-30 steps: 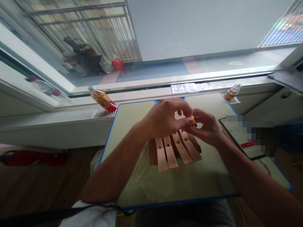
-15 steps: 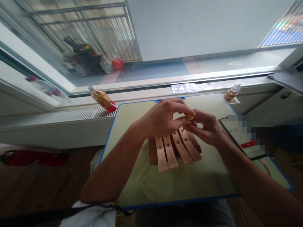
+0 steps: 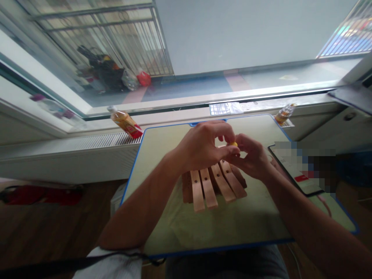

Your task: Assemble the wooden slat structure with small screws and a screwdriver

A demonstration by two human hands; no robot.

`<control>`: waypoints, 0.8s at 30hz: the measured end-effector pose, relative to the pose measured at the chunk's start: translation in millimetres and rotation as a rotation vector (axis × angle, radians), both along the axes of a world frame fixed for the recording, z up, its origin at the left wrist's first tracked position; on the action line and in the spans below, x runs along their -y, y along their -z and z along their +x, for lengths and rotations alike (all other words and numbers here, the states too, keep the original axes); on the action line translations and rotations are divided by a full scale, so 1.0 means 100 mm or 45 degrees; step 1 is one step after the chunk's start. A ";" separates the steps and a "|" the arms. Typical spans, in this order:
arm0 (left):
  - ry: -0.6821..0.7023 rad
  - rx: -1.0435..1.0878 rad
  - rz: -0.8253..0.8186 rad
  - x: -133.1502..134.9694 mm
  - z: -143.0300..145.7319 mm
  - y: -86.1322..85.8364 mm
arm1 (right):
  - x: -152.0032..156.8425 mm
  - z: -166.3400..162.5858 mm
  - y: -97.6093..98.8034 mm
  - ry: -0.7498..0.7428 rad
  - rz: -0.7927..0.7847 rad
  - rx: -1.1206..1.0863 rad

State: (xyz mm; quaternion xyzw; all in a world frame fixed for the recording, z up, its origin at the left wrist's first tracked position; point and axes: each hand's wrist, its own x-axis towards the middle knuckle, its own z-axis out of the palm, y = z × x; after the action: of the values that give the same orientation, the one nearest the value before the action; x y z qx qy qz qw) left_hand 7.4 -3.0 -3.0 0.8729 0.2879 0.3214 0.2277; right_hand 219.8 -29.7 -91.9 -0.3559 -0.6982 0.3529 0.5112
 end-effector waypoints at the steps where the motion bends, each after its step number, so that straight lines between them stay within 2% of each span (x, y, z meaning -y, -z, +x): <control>1: 0.003 0.005 -0.009 0.00 0.00 -0.01 | 0.00 0.00 -0.01 -0.015 -0.031 -0.022; 5: 0.039 0.042 -0.038 -0.01 -0.02 -0.02 | 0.01 0.02 -0.09 -0.055 -0.136 -0.082; 12: 0.144 0.017 -0.020 -0.03 -0.05 -0.03 | 0.01 0.06 -0.20 -0.088 -0.050 0.012; 24: 0.117 -0.074 -0.042 -0.01 -0.04 -0.04 | 0.00 0.02 -0.05 -0.035 -0.039 -0.012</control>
State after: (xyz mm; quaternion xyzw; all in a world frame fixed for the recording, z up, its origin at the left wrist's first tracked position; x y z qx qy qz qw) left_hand 3.4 -2.4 1.2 0.8903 0.2593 0.2805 0.2480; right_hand 221.3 -29.8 -86.8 -0.3526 -0.6951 0.3722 0.5039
